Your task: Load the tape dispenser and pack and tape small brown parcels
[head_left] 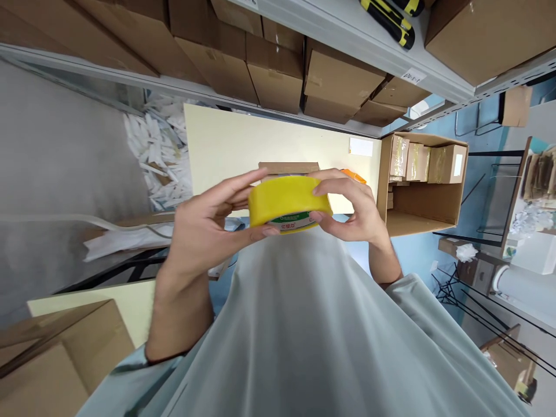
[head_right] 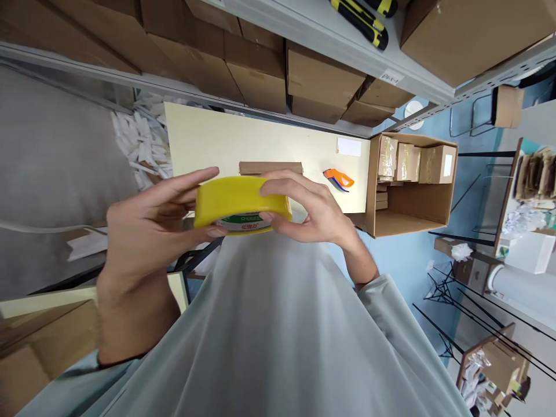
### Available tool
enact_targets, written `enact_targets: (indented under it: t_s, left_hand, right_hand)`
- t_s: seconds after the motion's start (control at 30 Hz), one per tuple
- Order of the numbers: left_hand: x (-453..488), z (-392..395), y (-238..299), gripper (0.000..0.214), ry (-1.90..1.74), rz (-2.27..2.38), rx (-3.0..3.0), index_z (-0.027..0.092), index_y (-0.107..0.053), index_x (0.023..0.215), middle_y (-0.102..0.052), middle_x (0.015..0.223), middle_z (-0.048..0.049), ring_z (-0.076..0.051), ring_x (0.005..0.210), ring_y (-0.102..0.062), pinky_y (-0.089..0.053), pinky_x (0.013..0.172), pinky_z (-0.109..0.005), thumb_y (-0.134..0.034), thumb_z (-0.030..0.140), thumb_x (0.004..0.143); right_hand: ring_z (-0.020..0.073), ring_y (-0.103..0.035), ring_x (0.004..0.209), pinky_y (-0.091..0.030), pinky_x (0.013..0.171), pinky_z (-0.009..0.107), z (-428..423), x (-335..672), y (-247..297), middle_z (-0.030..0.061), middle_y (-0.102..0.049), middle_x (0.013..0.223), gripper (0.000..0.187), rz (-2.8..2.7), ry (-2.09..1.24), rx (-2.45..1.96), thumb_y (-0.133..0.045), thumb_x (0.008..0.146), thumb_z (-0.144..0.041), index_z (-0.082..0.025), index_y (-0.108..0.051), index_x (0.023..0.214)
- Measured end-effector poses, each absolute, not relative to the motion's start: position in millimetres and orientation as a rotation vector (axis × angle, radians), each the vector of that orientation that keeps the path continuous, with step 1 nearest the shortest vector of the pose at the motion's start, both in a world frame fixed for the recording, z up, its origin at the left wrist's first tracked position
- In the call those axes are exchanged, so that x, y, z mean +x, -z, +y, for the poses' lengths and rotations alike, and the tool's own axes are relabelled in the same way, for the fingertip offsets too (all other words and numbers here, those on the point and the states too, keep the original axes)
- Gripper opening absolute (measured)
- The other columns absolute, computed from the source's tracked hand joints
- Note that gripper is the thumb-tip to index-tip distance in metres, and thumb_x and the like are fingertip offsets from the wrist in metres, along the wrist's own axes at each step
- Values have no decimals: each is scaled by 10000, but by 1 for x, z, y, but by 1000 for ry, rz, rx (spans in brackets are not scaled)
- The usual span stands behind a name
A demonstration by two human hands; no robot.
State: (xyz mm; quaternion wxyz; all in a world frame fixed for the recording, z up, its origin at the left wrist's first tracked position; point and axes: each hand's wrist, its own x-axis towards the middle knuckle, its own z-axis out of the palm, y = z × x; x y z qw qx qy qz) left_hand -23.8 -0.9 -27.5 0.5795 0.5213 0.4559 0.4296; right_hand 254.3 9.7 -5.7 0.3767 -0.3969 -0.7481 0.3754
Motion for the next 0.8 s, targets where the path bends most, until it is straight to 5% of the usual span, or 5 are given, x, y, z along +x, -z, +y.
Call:
enact_targets:
  t_s: [0.1, 0.27, 0.37, 0.53, 0.8]
  left_hand:
    - [-14, -1, 34, 925, -1120, 1025, 1093, 319, -824, 1416, -874, 1323, -71, -336, 1215, -858, -766, 971, -372, -1136, 646, 609]
    - [0, -4, 49, 648, -1169, 991, 1036, 283, -846, 1180, -879, 997, -25, -249, 882, -870, -732, 715, -300, -1077, 677, 720]
    - [0, -6, 45, 658, -1124, 1041, 1027, 309, -840, 1186, -881, 1038, -17, -284, 930, -878, -760, 757, -357, -1078, 691, 705]
    - [-6, -5, 28, 660, -1065, 1065, 1040, 302, -851, 1161, -877, 1020, -2, -264, 902, -872, -767, 739, -335, -1099, 670, 672]
    - [-11, -7, 32, 665, -999, 1005, 1098, 316, -879, 1184, -870, 980, 13, -237, 818, -858, -769, 732, -315, -1146, 552, 623]
  right_hand:
    - [219, -789, 1102, -723, 850, 358, 2, 248, 23, 85, -792, 1311, 343, -1711, -995, -1029, -810, 1014, -443, -333, -674, 1308]
    - [200, -790, 1038, -711, 924, 404, -8, 247, 44, 94, -757, 1340, 461, -1512, -1071, -1030, -852, 1002, -447, -292, -593, 1350]
    - [223, -777, 1086, -706, 917, 414, -6, 253, 42, 102, -741, 1370, 549, -1587, -1113, -1088, -911, 932, -454, -292, -594, 1349]
    - [253, -767, 1149, -709, 843, 403, 7, 257, 24, 99, -761, 1314, 421, -1774, -929, -975, -790, 980, -431, -309, -639, 1354]
    - [274, -782, 1184, -726, 973, 467, 12, 257, 2, 74, -795, 1322, 351, -1933, -923, -982, -839, 947, -360, -367, -727, 1279]
